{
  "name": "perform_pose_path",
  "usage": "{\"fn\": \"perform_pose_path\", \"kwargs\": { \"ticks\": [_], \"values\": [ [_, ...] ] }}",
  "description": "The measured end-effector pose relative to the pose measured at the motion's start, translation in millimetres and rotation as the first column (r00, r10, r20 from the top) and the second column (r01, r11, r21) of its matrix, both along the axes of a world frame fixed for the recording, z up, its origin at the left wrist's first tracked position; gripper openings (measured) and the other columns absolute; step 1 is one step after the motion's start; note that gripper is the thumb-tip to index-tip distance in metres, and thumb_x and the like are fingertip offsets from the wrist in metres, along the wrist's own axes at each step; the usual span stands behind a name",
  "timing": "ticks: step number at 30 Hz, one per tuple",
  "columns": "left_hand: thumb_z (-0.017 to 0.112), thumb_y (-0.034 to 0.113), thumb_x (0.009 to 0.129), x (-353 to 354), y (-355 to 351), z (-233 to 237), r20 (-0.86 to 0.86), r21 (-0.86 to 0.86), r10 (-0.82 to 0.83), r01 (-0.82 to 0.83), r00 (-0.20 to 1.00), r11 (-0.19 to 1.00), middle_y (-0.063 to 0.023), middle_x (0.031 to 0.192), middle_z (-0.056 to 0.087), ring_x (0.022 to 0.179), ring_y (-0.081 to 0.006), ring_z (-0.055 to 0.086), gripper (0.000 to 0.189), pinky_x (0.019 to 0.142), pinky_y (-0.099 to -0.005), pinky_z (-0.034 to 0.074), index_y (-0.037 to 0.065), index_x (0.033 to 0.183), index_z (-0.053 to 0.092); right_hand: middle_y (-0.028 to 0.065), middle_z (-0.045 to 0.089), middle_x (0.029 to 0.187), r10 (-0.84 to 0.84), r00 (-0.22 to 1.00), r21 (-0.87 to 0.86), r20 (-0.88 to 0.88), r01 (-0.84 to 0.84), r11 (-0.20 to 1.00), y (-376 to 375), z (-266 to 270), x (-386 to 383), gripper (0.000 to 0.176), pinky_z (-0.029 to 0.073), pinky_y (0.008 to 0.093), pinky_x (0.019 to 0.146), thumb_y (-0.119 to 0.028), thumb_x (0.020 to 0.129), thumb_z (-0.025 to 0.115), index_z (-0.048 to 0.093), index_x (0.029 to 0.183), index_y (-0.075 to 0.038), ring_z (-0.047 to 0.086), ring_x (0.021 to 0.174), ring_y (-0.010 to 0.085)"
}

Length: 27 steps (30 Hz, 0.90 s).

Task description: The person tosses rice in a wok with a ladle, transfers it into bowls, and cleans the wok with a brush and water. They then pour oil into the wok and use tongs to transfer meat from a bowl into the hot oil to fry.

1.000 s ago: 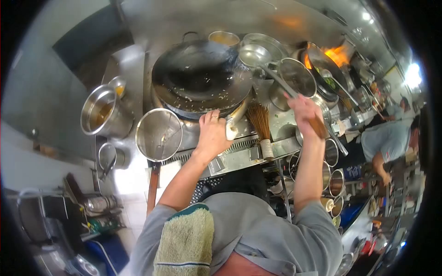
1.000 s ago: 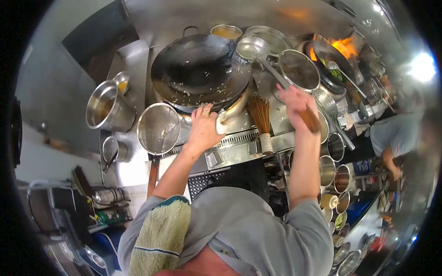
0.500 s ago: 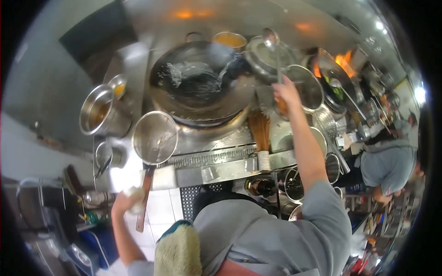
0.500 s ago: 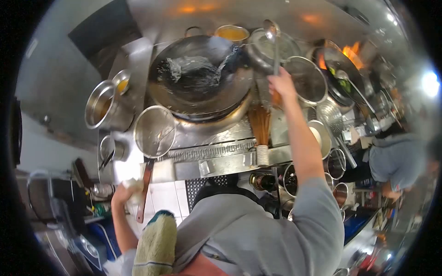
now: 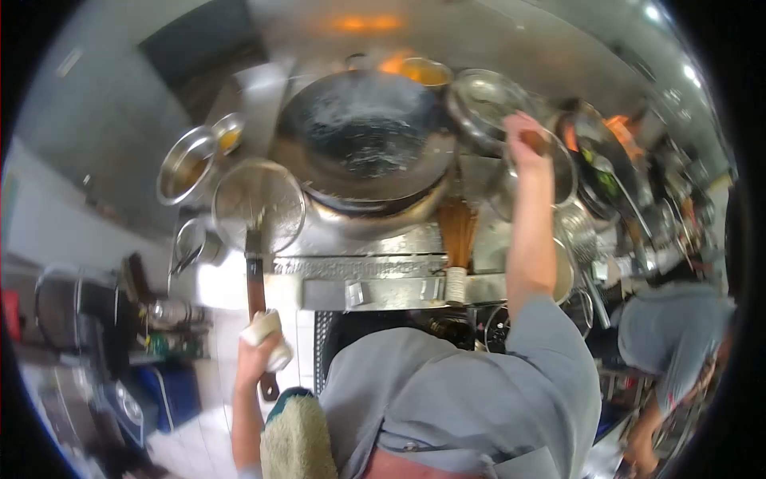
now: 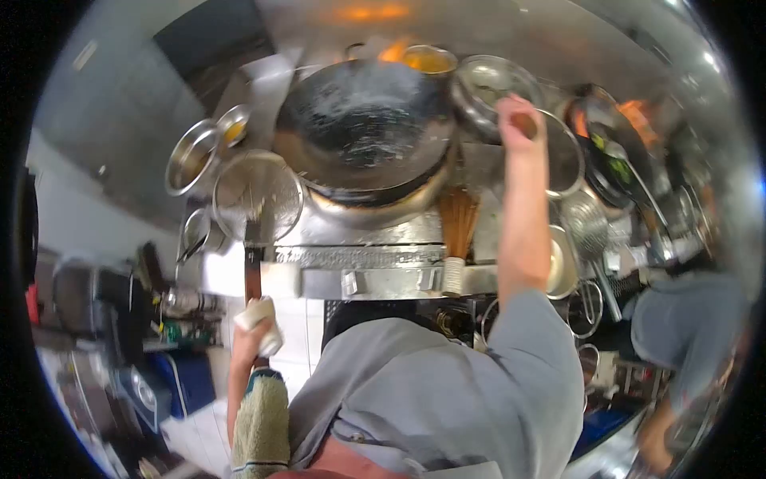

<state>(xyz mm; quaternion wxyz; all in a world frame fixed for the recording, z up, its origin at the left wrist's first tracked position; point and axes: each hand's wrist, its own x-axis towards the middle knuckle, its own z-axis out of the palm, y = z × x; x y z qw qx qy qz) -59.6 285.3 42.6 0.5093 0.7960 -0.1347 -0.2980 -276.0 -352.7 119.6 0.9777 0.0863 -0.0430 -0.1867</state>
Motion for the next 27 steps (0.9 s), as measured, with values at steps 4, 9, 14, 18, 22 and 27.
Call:
{"fn": "perform_pose_path", "kwargs": {
  "ticks": [4, 9, 14, 18, 22, 27],
  "values": [
    [0.068, 0.016, 0.074, -1, -25, -58, 0.601, 0.474, -0.317, -0.008, 0.734, 0.881, -0.0260, 0.095, 0.061, 0.087, -0.0413, 0.061, 0.033, 0.078, -0.0458, 0.050, -0.001, 0.101, 0.059, 0.0053, 0.041, 0.074, -0.014, 0.999, 0.047, 0.040, 0.013, 0.999, 75, 39, -28, 0.021, 0.045, 0.0264, 0.047, -0.008, 0.097, 0.039, 0.027, 0.110, 0.004, 0.047, 0.052, 0.0142],
    [0.070, 0.021, 0.071, 21, -5, -57, 0.501, 0.475, -0.275, 0.005, 0.820, 0.880, -0.0298, 0.093, 0.059, 0.085, -0.0453, 0.060, 0.036, 0.077, -0.0471, 0.050, -0.001, 0.098, 0.058, 0.0053, 0.039, 0.081, -0.095, 0.991, -0.052, -0.092, 0.090, 0.995, 164, 57, -57, 0.034, 0.042, 0.0281, 0.045, -0.013, 0.100, 0.035, 0.026, 0.125, 0.009, 0.045, 0.052, 0.0135],
    [0.065, 0.007, 0.080, 26, 25, -65, 0.011, 0.021, -0.100, 0.100, 0.995, 0.995, -0.0079, 0.089, 0.062, 0.083, -0.0157, 0.059, 0.018, 0.071, -0.0314, 0.049, 0.002, 0.096, 0.060, 0.0034, 0.039, 0.081, -0.181, 0.939, -0.164, -0.291, 0.138, 0.977, 242, 65, -64, 0.031, 0.039, 0.0256, 0.043, -0.013, 0.100, 0.035, 0.034, 0.121, 0.009, 0.043, 0.051, 0.0092],
    [0.064, 0.009, 0.079, 75, 75, -95, -0.380, 0.101, 0.070, -0.034, 0.922, 0.994, -0.0129, 0.104, 0.060, 0.088, -0.0217, 0.061, 0.047, 0.075, -0.0345, 0.051, 0.002, 0.123, 0.049, -0.0037, 0.038, 0.069, -0.322, 0.778, -0.427, -0.539, 0.077, 0.901, 289, 54, -46, 0.011, 0.027, 0.0168, 0.038, -0.010, 0.097, 0.044, 0.048, 0.098, 0.000, 0.038, 0.050, 0.0014],
    [0.069, 0.016, 0.077, 151, 15, -143, -0.344, -0.022, -0.140, 0.141, 0.928, 0.990, -0.0203, 0.132, 0.045, 0.119, -0.0270, 0.048, 0.064, 0.099, -0.0409, 0.040, 0.003, 0.133, 0.042, 0.0002, 0.053, 0.068, -0.584, 0.462, -0.601, -0.668, 0.128, 0.789, 337, 29, -12, 0.013, 0.039, 0.0233, 0.045, -0.008, 0.087, 0.058, 0.061, 0.096, 0.000, 0.048, 0.053, 0.0086],
    [0.067, 0.016, 0.077, 113, -149, -83, -0.531, -0.282, -0.413, 0.305, 0.740, 0.909, -0.0183, 0.126, 0.045, 0.114, -0.0261, 0.048, 0.058, 0.095, -0.0400, 0.041, 0.004, 0.128, 0.043, 0.0057, 0.059, 0.068, -0.622, 0.596, -0.666, -0.508, 0.186, 0.722, 358, -17, 59, 0.026, 0.043, 0.0260, 0.043, -0.023, 0.087, 0.065, 0.056, 0.090, 0.001, 0.054, 0.051, 0.0121]
  ]
}}
